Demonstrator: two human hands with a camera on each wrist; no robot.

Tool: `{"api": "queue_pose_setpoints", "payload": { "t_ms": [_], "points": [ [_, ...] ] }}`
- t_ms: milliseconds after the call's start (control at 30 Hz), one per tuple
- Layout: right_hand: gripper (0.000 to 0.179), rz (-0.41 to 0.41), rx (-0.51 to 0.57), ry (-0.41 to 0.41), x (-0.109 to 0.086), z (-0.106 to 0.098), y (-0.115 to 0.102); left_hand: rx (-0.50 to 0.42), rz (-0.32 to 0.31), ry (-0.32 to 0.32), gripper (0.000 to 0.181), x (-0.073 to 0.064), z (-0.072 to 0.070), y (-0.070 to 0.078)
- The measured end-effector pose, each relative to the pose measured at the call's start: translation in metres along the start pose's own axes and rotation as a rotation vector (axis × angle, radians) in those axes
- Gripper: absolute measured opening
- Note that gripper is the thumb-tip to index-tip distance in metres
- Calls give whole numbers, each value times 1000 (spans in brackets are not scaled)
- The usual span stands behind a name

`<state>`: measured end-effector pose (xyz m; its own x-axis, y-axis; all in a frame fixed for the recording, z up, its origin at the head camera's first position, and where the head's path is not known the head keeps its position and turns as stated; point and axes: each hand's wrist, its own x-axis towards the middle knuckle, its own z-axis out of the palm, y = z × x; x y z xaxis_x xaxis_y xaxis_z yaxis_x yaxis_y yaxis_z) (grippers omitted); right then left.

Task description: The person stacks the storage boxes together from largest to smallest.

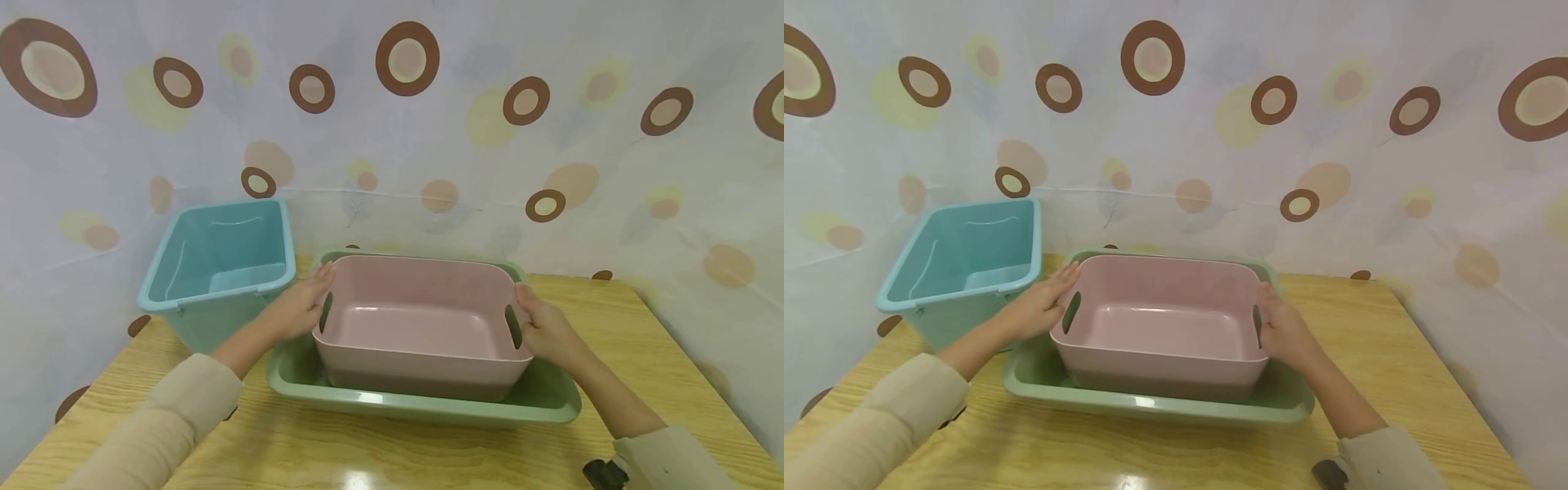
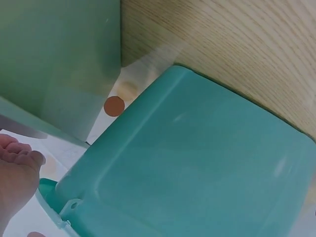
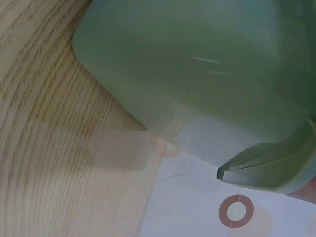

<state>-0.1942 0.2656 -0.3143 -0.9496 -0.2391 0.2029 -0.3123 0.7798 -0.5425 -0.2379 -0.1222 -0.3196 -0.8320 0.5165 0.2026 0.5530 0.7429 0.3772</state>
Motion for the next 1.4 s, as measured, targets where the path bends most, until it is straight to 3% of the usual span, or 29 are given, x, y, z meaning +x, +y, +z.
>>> {"api": "queue_pose_setpoints", "payload": {
  "t_ms": [333, 833, 1400],
  "points": [
    [58, -11, 19, -36, 0, 7, 1, 9, -22, -5, 59, -3, 7, -8],
    [58, -12, -41, -69, -3, 14, 2, 47, -41, -24, 56, -6, 12, -9],
    [53, -26, -180, -104, -1, 17, -1, 39, -67, -59, 52, -8, 10, -5]
  ]
}}
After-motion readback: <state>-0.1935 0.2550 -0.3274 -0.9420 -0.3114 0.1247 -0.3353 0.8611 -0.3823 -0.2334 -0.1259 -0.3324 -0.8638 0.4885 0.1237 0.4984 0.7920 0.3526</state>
